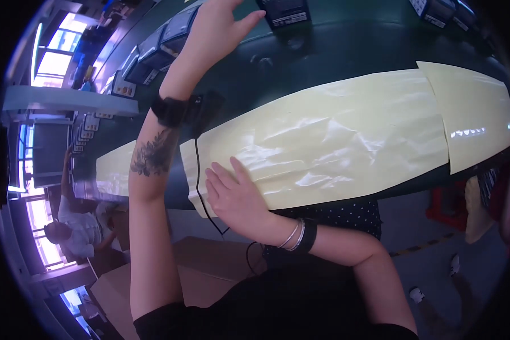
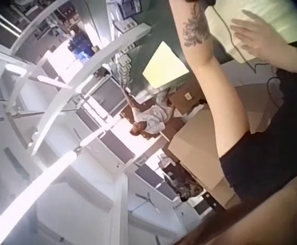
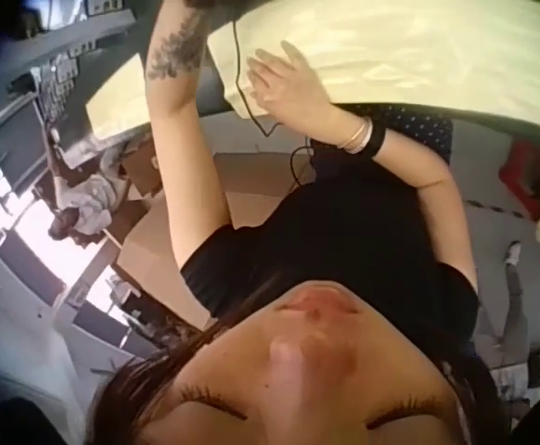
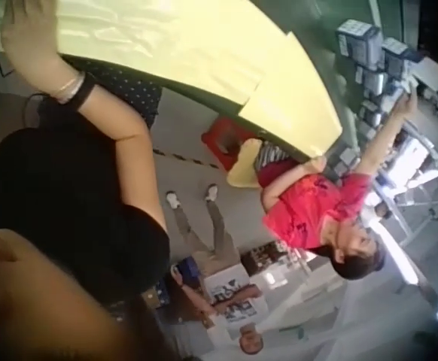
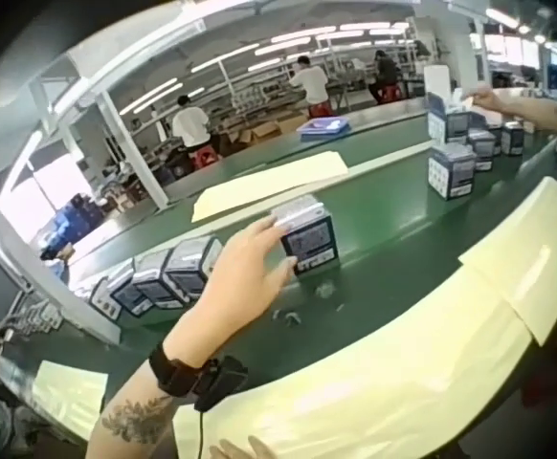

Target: The person peels stickers from a sheet by hand and applies them to the tops of boxes. After each application, the person presses the sticker down and moves the box along the conveyor belt.

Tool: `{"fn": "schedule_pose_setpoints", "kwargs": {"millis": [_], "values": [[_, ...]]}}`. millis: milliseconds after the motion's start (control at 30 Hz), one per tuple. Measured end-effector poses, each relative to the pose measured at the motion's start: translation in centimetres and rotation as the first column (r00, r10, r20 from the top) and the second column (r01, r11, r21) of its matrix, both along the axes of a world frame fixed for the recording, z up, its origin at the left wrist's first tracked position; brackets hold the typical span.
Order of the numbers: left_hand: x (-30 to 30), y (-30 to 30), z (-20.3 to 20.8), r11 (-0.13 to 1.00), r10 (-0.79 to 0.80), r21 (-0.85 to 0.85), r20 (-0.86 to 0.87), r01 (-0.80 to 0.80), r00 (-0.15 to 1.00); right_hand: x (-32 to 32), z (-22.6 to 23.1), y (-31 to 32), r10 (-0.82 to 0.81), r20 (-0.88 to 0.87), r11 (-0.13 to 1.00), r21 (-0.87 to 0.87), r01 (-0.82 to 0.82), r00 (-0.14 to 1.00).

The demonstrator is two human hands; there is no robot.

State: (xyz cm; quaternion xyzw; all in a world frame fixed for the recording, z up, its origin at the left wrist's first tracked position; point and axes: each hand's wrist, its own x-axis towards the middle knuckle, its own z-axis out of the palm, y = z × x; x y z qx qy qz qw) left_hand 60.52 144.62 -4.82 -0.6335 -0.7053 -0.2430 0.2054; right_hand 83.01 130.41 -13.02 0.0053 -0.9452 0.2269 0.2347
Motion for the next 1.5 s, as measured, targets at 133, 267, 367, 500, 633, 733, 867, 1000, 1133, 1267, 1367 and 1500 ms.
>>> {"fn": "schedule_pose_setpoints", "kwargs": {"millis": [133, 267, 367, 500, 633, 733, 867, 1000, 1133, 1267, 1367, 1500], "values": [[2.9, -14.7, 3.4, 0.955, 0.022, -0.296, 0.147, 0.023, 0.989, -0.2, -0.1, -0.4, 0.017, 0.005, 1.000, -0.013, -0.017, 1.000], [3.6, -26.4, 0.7, 0.759, 0.344, -0.644, 0.272, -0.096, 0.899, -0.3, 0.3, -0.9, 0.028, 0.014, 0.999, -0.031, -0.028, 0.999], [6.3, -30.3, -2.3, 0.851, 0.394, -0.502, 0.421, -0.152, 0.817, -0.3, 0.4, -0.9, 0.042, 0.037, 0.998, -0.038, -0.041, 0.998], [9.2, -31.3, -4.0, 0.893, 0.423, -0.354, 0.444, -0.279, 0.790, -0.8, 0.4, -0.5, 0.028, 0.065, 0.999, -0.045, -0.025, 0.997], [10.4, -32.1, -3.9, 0.912, 0.339, -0.365, 0.422, -0.185, 0.841, -2.3, 0.1, 0.1, -0.014, 0.070, 1.000, -0.016, 0.016, 0.997], [11.0, -32.2, -4.3, 0.905, 0.360, -0.386, 0.465, -0.181, 0.809, -2.5, 0.0, 0.2, -0.018, 0.073, 1.000, 0.021, 0.017, 0.997], [11.4, -32.2, -4.8, 0.908, 0.387, -0.364, 0.534, -0.209, 0.752, -2.0, 0.6, 0.8, 0.051, 0.091, 0.998, 0.021, -0.053, 0.995], [11.4, -32.5, -5.6, 0.921, 0.371, -0.327, 0.562, -0.214, 0.740, -1.5, 0.8, 1.1, 0.164, 0.117, 0.985, -0.072, -0.156, 0.980], [11.5, -32.3, -6.0, 0.941, 0.323, -0.268, 0.524, -0.207, 0.788, -1.2, 0.8, 1.0, 0.151, 0.114, 0.987, -0.077, -0.143, 0.982], [12.1, -32.2, -6.1, 0.947, 0.303, -0.226, 0.388, -0.228, 0.870, -1.2, 0.3, 0.6, 0.128, 0.088, 0.987, -0.111, -0.118, 0.988], [12.2, -32.3, -6.7, 0.963, 0.257, -0.155, 0.286, -0.220, 0.923, -1.4, 0.0, 0.5, 0.107, 0.082, 0.988, -0.117, -0.098, 0.991], [12.7, -32.9, -7.3, 0.963, 0.269, -0.062, 0.140, -0.262, 0.953, -1.5, 0.0, 0.2, 0.113, 0.063, 0.986, -0.133, -0.103, 0.992]]}}
